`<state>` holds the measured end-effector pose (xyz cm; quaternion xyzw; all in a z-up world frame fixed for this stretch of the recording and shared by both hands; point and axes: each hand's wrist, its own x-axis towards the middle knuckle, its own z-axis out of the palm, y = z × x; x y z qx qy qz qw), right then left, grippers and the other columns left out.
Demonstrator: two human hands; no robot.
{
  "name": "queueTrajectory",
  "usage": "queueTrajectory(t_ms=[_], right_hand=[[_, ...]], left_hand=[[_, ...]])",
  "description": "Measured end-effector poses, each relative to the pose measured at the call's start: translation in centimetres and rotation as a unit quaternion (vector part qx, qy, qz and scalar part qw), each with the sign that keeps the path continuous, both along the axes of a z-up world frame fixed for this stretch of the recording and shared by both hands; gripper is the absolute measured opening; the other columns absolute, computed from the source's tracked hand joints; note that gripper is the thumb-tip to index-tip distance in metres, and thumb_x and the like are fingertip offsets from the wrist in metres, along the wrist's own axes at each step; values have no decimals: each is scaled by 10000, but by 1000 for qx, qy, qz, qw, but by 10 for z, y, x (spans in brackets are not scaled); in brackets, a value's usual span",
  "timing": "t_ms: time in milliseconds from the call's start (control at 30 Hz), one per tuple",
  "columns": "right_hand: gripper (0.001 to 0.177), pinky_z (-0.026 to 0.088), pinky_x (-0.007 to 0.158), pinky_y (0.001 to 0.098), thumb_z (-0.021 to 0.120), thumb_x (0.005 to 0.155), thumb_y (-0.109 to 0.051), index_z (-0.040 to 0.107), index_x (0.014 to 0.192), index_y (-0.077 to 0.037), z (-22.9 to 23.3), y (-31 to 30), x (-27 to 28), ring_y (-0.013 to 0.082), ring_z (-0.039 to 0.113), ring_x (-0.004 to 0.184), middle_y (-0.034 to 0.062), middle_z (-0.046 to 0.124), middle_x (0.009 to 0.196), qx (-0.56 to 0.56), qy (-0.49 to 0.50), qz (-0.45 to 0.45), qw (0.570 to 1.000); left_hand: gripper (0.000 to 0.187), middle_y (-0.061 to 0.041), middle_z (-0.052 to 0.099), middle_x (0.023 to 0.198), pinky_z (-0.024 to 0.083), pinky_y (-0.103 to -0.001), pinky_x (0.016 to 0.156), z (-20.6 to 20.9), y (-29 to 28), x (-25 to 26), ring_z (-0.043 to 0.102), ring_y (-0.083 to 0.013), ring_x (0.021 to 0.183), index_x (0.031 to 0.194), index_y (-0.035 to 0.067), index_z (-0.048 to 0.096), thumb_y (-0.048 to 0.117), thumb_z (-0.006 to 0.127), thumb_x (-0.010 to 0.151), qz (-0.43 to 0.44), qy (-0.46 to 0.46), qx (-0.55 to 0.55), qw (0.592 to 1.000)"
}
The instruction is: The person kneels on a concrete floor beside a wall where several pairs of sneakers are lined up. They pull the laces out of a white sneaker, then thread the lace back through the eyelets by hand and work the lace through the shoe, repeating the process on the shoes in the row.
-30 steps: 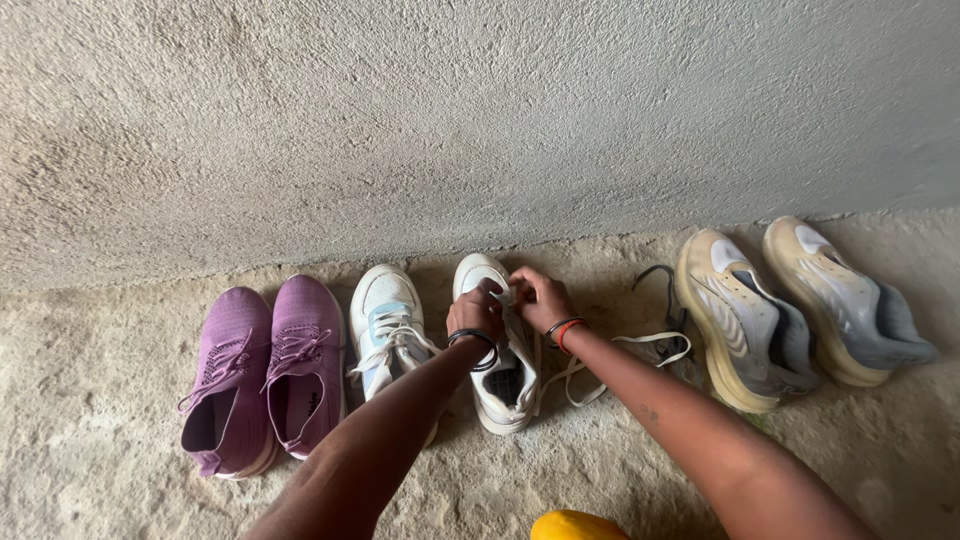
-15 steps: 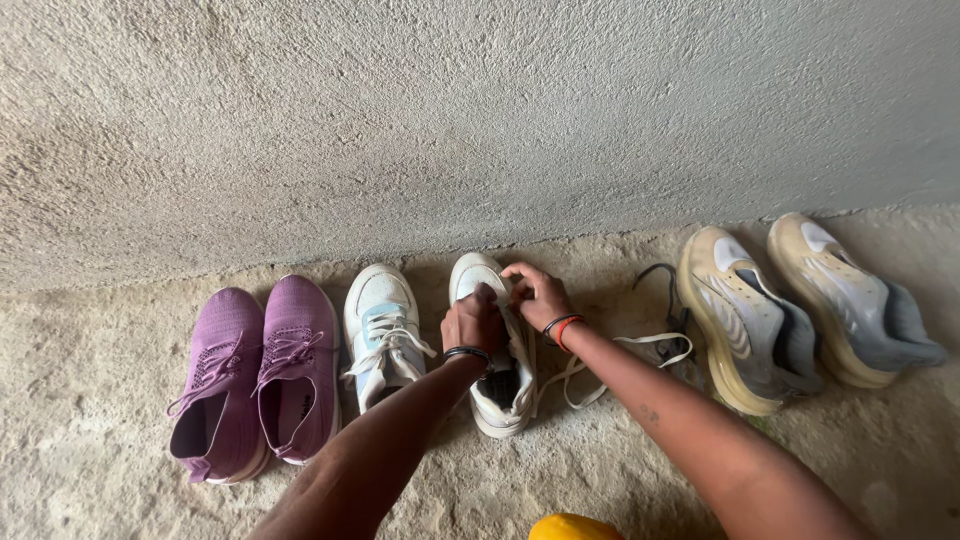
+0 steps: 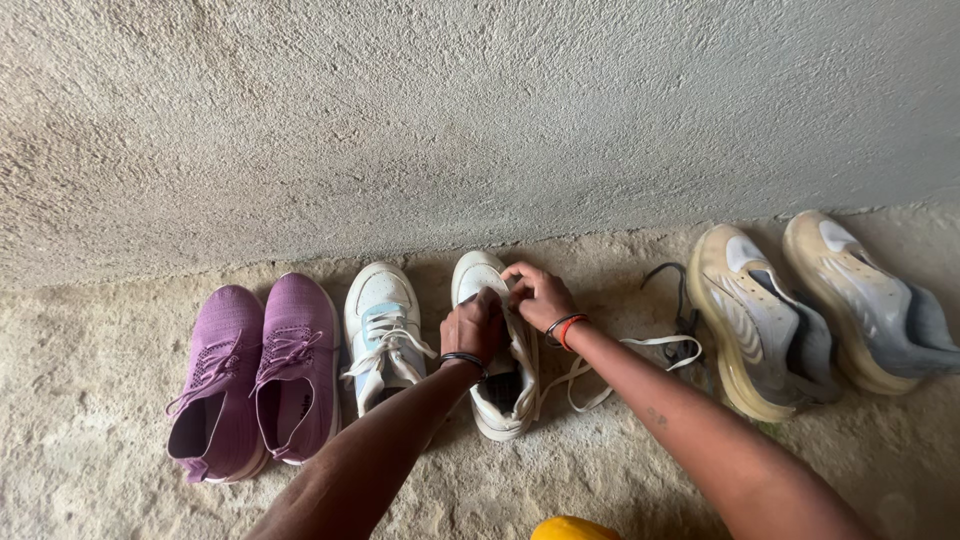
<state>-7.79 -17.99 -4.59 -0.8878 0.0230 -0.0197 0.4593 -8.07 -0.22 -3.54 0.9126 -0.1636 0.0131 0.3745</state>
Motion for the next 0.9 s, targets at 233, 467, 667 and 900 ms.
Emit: queueTrajectory(t_ms=[233,467,667,900], right_hand=[[294,544,698,292,683,761,78,695,1018,-65,-29,-19,12,167,687,790,38,744,848,94,47,-101,989],[330,543,728,242,560,779,70,792,977,-56,-44,-30,-10,82,704,788,7,782,899,93,104,-80,987],[114,500,526,306,661,850,23,765,895,28,-28,-24,-43,134,619,559,96,712,729,61,226,-83,969],[70,512,540,278,724,867,-91,770,896,-46,8,-13,-44,110,649,578,50,724,729,118,189,-129,966]], left_hand=[[119,-172,735,905,543,-523,735,6,3,-3,698,-417,868,1025,165,649,233,631,929,-11,17,1,1000],[354,-92,640,1277,571,-457,853,10,0,-2,684,-374,1050,1146,252,709,55,637,861,-75,8,68,995],[587,-102,454,1405,464,-533,1028,29,-9,19,399,-302,1327,1368,266,578,199,780,821,-83,-45,310,946],[1026,-151,433,1452,507,-462,1035,39,7,23,424,-340,1363,1478,106,392,492,917,685,25,189,241,952]])
